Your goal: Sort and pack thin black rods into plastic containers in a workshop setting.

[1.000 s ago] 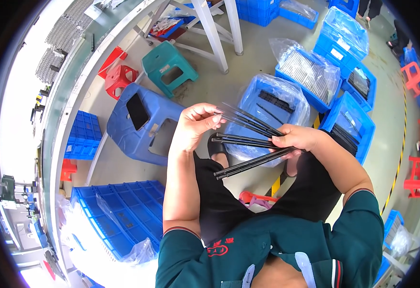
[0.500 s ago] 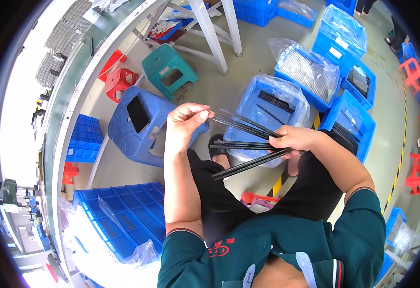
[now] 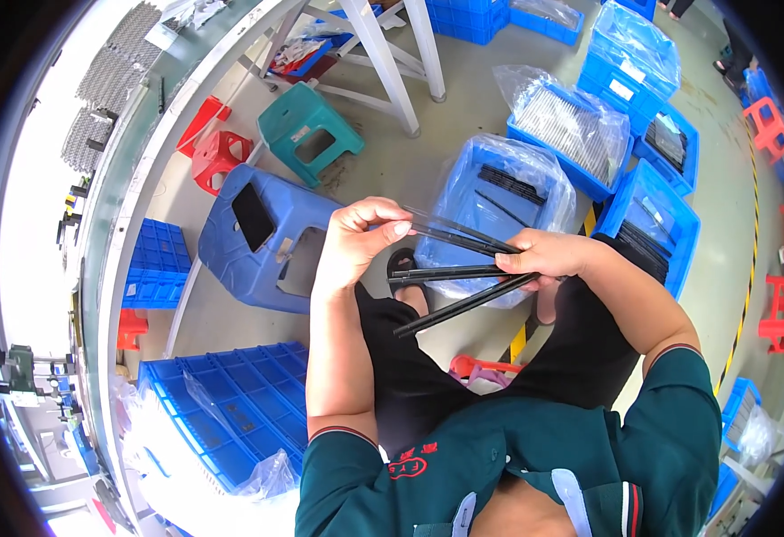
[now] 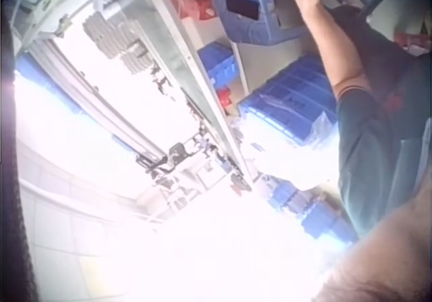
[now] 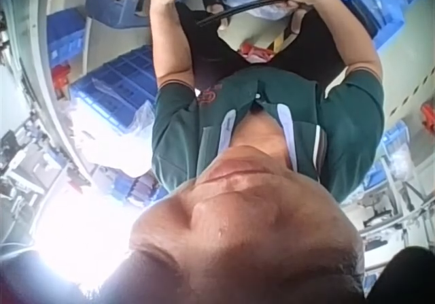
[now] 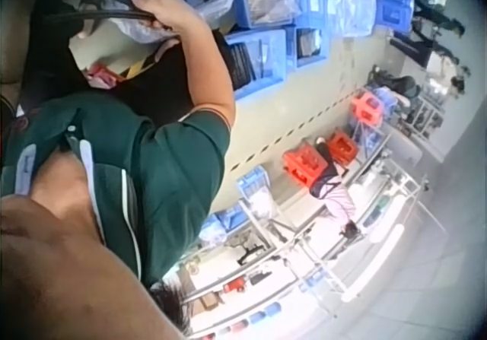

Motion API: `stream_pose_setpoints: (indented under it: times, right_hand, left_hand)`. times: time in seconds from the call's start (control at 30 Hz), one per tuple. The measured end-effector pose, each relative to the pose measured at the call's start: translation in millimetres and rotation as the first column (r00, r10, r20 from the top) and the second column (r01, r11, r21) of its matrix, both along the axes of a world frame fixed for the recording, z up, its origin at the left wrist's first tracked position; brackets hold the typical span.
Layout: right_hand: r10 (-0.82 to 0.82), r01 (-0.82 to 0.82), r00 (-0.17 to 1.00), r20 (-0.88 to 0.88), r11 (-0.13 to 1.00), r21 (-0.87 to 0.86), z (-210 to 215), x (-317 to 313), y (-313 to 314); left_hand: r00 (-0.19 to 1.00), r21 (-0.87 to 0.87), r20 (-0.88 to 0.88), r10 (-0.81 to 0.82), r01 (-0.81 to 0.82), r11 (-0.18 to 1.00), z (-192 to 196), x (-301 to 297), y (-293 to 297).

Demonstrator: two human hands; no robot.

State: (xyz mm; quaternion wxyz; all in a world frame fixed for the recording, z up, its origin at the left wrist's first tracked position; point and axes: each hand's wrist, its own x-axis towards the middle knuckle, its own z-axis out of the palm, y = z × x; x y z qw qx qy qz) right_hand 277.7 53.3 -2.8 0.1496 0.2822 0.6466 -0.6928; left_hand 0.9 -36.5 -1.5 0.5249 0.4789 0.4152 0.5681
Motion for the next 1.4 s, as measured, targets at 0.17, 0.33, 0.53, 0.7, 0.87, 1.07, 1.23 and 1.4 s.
stream_pose_setpoints:
  times: [0.17,0.33,0.53,0.7,0.87,1.07,1.23,1.4]
  right_hand:
    - [0.007,-0.007,1.000,0.019,1.000,0.010,0,-1,1]
    - [0.030,-0.031,0.999,0.022,0.999,0.026,-1,-1,0]
    - [0.071,-0.072,0.997,0.033,0.997,0.023,1,-4,-3]
    - [0.065,-0.067,0.997,0.050,0.997,0.045,-2,-1,-3]
    - [0.083,-0.087,0.996,0.041,0.990,0.107,-2,-1,-2]
    - [0.096,-0.100,0.995,0.031,0.980,0.170,8,0,-1]
    - [0.101,-0.105,0.994,0.029,0.978,0.178,11,0,0]
    - [0.141,-0.140,0.990,0.010,0.969,0.203,12,2,1]
  left_hand:
    - [0.996,-0.020,-0.087,0.029,-0.031,0.999,-1,-2,-1]
    - [0.988,-0.044,-0.065,0.142,-0.145,0.988,5,-14,-4]
    - [0.996,-0.128,-0.036,0.080,-0.084,0.988,5,-7,-3]
    - [0.999,-0.138,0.004,0.052,-0.051,0.989,4,-6,-2]
    - [0.997,-0.147,0.001,0.079,-0.078,0.986,1,-3,-2]
    - [0.941,-0.144,0.333,-0.064,0.117,0.983,-5,-5,2]
    - [0.900,-0.105,0.419,-0.118,0.178,0.978,-10,-8,4]
    - [0.875,-0.069,0.430,-0.221,0.276,0.959,-6,-4,4]
